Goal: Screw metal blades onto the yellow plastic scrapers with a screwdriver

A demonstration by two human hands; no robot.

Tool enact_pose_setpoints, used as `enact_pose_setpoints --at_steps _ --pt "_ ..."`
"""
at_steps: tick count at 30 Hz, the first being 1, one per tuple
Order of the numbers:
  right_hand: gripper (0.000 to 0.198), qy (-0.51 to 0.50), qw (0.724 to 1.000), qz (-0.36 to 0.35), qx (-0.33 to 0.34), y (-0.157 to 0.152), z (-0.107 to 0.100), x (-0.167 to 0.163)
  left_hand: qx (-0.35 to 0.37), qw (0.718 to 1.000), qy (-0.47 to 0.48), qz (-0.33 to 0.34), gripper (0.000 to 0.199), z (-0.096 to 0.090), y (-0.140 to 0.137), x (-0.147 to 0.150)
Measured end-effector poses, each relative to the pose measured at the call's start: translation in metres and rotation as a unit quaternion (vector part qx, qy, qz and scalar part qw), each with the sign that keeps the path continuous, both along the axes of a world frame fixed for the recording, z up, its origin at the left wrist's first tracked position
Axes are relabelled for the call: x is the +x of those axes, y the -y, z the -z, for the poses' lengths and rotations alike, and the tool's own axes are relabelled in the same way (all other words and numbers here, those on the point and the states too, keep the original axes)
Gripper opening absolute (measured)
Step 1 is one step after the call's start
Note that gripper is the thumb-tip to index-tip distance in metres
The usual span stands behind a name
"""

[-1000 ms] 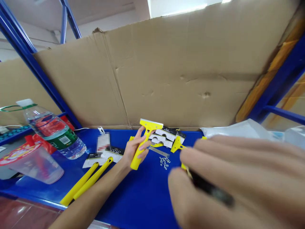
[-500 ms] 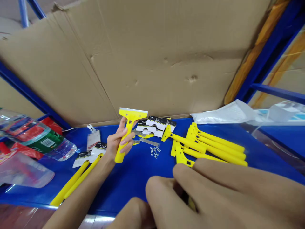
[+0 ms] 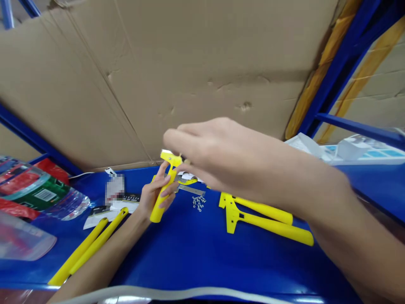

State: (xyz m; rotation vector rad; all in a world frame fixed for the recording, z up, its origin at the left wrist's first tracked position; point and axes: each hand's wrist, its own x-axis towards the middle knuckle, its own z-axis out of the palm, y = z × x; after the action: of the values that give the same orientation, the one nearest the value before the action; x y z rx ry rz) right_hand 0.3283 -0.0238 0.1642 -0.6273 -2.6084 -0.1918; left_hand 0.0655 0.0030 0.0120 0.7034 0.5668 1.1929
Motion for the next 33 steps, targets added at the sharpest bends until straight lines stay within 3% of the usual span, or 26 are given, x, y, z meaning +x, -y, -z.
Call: enact_pose_setpoints --at_steps 3,9,17,33 --pt "0.007 -0.061 0.998 0.005 0.012 -0.024 -0.002 -0.003 0.025 1.0 -0.01 -0.01 0.052 -0.002 0.001 0.004" --pt "0.012 -0.133 0.99 -0.02 -0.047 -0.049 0.009 -0.003 0.008 1.0 0.006 -0.018 0.057 0.0 0.002 0.006" --pt "0.012 -0.157 0.985 -0.066 -0.01 -0.061 0.018 -0.007 0.009 1.0 0.014 -0.018 0.061 0.0 0.003 0.006" --pt "0.012 -0.147 0.986 -0.073 0.003 -0.064 0.022 -0.01 0.01 1.0 0.024 -0.005 0.059 0.003 0.002 0.005"
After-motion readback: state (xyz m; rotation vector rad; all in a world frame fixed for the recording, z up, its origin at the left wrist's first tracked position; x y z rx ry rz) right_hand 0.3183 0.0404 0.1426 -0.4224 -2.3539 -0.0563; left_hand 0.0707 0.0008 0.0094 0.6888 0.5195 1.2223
